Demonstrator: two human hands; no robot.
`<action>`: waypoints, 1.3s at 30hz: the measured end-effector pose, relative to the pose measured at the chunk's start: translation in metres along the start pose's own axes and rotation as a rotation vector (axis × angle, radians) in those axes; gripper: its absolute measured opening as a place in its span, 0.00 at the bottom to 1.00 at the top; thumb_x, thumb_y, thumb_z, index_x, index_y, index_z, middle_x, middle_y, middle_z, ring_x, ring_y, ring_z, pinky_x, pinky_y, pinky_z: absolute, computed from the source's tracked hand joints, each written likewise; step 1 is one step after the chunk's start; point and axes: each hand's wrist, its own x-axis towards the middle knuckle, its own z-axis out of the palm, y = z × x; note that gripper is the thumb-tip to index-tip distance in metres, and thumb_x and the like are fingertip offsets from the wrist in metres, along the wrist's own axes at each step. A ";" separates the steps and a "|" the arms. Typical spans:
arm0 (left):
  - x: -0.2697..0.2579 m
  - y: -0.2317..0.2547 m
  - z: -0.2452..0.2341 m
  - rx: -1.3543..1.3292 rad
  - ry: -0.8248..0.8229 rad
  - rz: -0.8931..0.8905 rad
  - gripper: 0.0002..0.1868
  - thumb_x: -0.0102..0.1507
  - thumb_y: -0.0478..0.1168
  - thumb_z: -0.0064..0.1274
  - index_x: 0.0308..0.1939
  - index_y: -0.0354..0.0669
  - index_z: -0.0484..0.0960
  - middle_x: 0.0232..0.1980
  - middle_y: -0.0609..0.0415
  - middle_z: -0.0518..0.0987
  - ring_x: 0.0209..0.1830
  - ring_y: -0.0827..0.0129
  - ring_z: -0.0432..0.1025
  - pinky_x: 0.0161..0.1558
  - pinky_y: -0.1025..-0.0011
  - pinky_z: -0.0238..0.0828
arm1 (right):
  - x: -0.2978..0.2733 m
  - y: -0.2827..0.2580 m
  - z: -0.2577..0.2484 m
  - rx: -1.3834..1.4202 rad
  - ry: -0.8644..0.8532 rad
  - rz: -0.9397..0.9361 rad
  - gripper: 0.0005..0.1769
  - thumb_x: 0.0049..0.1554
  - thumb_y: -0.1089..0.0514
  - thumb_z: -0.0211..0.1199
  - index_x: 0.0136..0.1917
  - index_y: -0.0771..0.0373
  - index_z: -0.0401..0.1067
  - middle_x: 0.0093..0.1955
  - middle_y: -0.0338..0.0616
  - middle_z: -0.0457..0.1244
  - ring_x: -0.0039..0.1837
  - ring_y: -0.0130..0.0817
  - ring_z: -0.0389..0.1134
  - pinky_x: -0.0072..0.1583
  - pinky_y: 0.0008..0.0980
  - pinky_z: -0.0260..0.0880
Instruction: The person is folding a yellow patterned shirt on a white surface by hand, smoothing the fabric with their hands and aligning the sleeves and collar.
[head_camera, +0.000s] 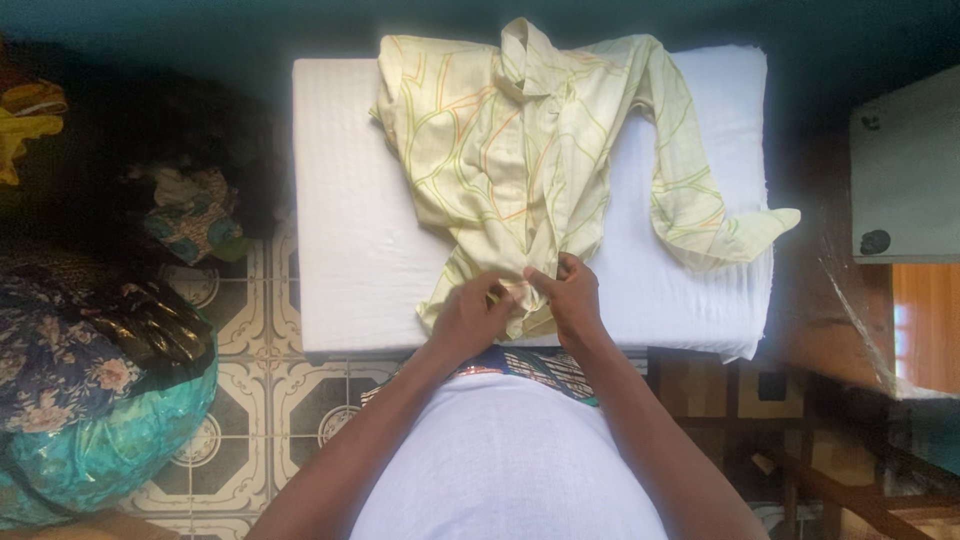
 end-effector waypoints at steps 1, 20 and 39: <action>0.004 -0.001 -0.001 0.003 0.059 0.005 0.17 0.64 0.46 0.55 0.55 0.47 0.83 0.41 0.48 0.84 0.35 0.61 0.78 0.42 0.65 0.74 | -0.002 0.000 -0.001 0.010 -0.015 0.005 0.30 0.53 0.65 0.71 0.65 0.77 0.65 0.52 0.51 0.69 0.50 0.31 0.72 0.51 0.26 0.72; 0.054 -0.011 0.009 -0.006 0.233 -0.082 0.16 0.62 0.49 0.62 0.44 0.40 0.85 0.35 0.48 0.86 0.36 0.61 0.81 0.40 0.65 0.75 | -0.025 -0.025 0.004 -0.020 -0.166 0.071 0.25 0.53 0.62 0.69 0.61 0.69 0.68 0.50 0.49 0.71 0.49 0.31 0.74 0.51 0.30 0.77; 0.030 -0.036 0.002 -0.439 0.049 -0.048 0.13 0.66 0.38 0.55 0.53 0.37 0.85 0.39 0.54 0.85 0.36 0.75 0.77 0.42 0.75 0.77 | -0.029 -0.036 0.017 -0.182 -0.128 -0.017 0.19 0.54 0.59 0.70 0.57 0.69 0.74 0.48 0.47 0.71 0.46 0.28 0.73 0.48 0.29 0.75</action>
